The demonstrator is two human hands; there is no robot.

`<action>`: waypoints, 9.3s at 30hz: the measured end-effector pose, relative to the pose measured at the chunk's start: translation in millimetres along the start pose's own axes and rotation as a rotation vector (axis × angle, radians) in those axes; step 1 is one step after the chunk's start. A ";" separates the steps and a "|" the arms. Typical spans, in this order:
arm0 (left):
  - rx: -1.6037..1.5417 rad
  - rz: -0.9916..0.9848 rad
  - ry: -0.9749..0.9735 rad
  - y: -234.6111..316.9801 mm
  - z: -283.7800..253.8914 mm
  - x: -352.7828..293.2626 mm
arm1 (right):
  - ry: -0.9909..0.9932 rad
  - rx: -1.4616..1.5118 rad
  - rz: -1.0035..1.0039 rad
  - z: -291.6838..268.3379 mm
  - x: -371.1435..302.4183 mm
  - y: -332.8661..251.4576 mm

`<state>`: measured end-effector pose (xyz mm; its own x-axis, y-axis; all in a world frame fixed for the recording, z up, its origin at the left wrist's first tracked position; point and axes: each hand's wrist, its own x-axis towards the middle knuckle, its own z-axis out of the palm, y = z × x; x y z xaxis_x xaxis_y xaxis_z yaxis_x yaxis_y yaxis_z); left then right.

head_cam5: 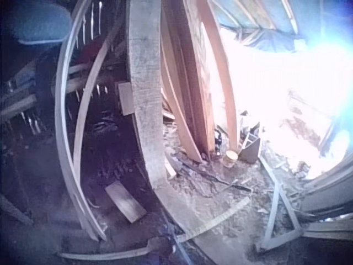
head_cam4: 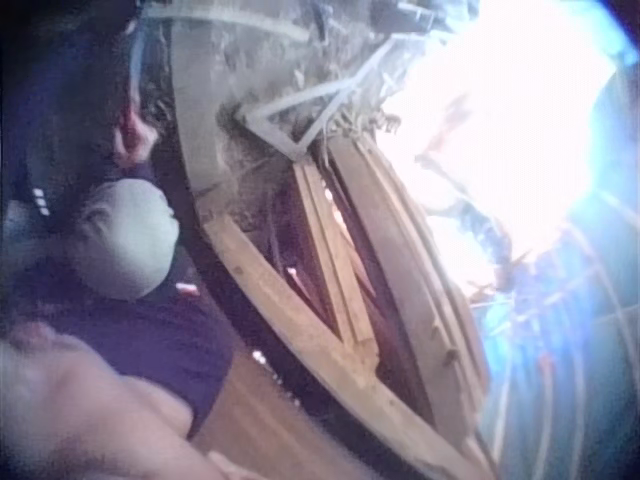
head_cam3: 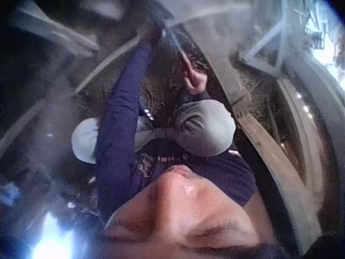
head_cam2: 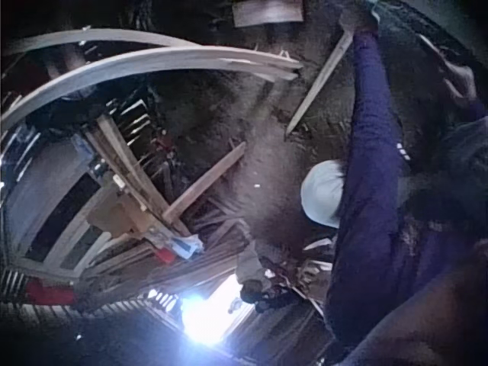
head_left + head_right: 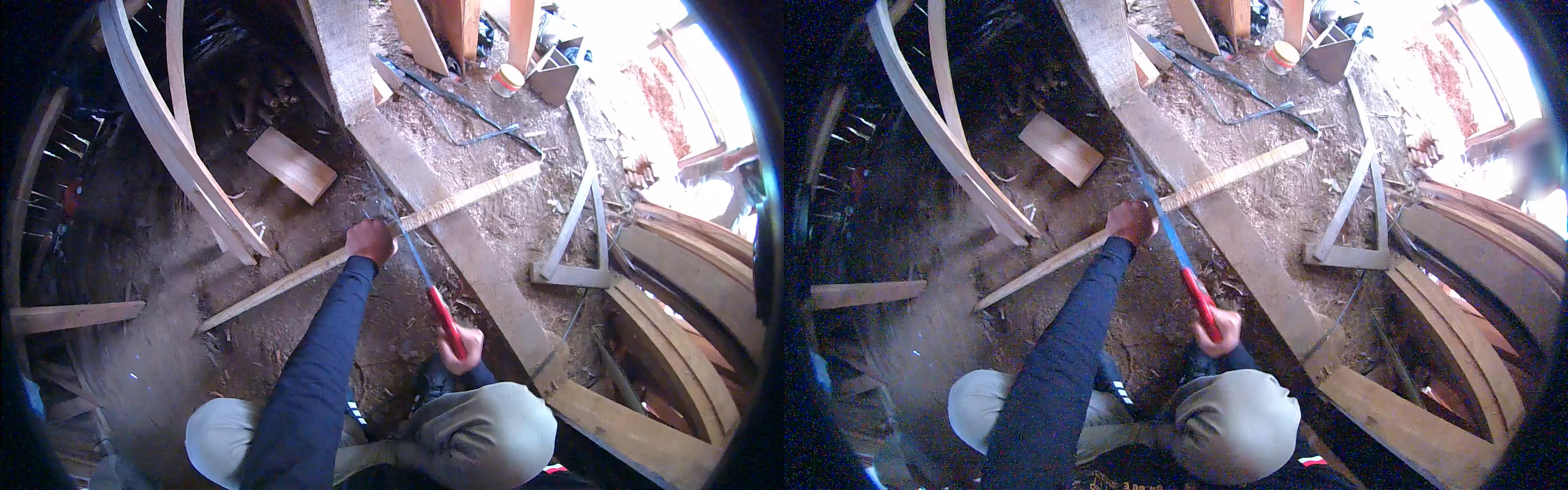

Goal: The person uses a red-handled hand saw to cut a long, thin piece of wood that is resting on a larger wooden beam. The person holds the wood steady with their left hand while sawing with their right hand.

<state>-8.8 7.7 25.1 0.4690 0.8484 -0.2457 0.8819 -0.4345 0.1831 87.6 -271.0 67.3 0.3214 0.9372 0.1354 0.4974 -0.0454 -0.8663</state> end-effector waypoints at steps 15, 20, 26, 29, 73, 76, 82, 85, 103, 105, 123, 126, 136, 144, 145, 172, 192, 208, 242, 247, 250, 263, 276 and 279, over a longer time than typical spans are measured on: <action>-0.015 0.007 0.005 -15.4 -0.7 20.5 | 0.016 0.082 -0.101 -1.6 37.4 2.0; -0.018 0.013 0.011 -12.8 -3.8 17.2 | -0.014 0.095 -0.056 15.1 76.6 5.9; -0.003 -0.013 0.021 -15.4 -3.5 23.7 | 0.024 0.113 -0.141 -4.7 20.6 -9.0; -0.015 -0.017 0.086 -18.9 -7.6 15.1 | -0.014 0.102 -0.086 -4.5 31.1 -6.2; 0.043 0.117 0.076 -10.9 0.1 -4.7 | 0.035 0.056 -0.246 33.1 96.2 16.3; 0.079 0.055 0.087 -10.1 0.9 0.0 | -0.040 0.083 -0.238 28.3 101.6 16.7; 0.091 -0.010 -0.015 0.1 2.0 -2.7 | 0.003 0.079 -0.104 -1.9 56.4 0.2; 0.081 0.101 0.050 -3.2 -8.8 1.7 | -0.060 0.102 -0.143 19.8 102.8 21.4; 0.079 0.198 0.129 5.8 0.5 -1.4 | -0.029 0.017 -0.154 3.4 91.1 7.9; 0.078 0.170 0.100 -1.0 0.1 2.8 | -0.102 0.107 -0.109 17.7 112.6 10.5; 0.101 0.102 0.063 -6.4 4.4 7.8 | -0.086 -0.008 -0.135 -7.0 73.7 2.1; -0.021 0.196 0.270 -15.9 22.5 -0.4 | -0.091 0.086 -0.174 23.1 115.1 11.4; 0.118 0.218 0.175 -10.5 4.2 6.7 | -0.112 0.120 -0.150 12.6 110.1 22.1; 0.074 0.136 0.172 3.1 9.3 6.5 | -0.075 0.041 -0.159 10.9 99.4 18.7; 0.043 0.154 0.232 -11.1 10.2 3.6 | -0.080 0.095 -0.161 21.6 116.4 15.8; 0.084 0.067 0.142 -19.0 8.0 5.6 | -0.151 0.017 -0.094 -26.2 47.1 -0.6; 0.047 0.063 0.132 -17.6 12.7 10.1 | -0.109 0.065 -0.037 -47.8 36.3 -9.1; -0.009 -0.009 0.257 -7.7 -0.3 1.5 | -0.075 0.167 -0.013 1.4 73.1 -19.5; -0.007 -0.025 0.605 18.0 39.0 -50.0 | 0.091 0.773 -0.052 -97.0 124.4 -160.4; -0.023 -0.028 0.570 15.1 35.1 -48.8 | 0.195 0.963 -0.078 -108.5 69.2 -116.2; -0.082 -0.029 0.506 6.6 28.6 -42.0 | 0.228 0.690 -0.084 -102.0 52.0 -104.7; -0.465 0.107 -0.360 -26.4 -16.7 2.8 | 0.321 0.479 0.117 -90.1 43.9 -97.4; -0.261 0.053 0.170 -14.2 -11.6 -19.8 | 0.186 0.218 0.086 -69.3 41.4 -84.2; -0.221 -0.026 0.199 -14.3 -3.0 -21.0 | 0.164 0.159 0.111 -64.2 40.4 -83.2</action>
<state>-31.3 -3.0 30.5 0.4081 0.9106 -0.0652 0.8513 -0.3538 0.3875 111.0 -251.5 175.6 0.4996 0.8605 0.0996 0.3224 -0.0780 -0.9434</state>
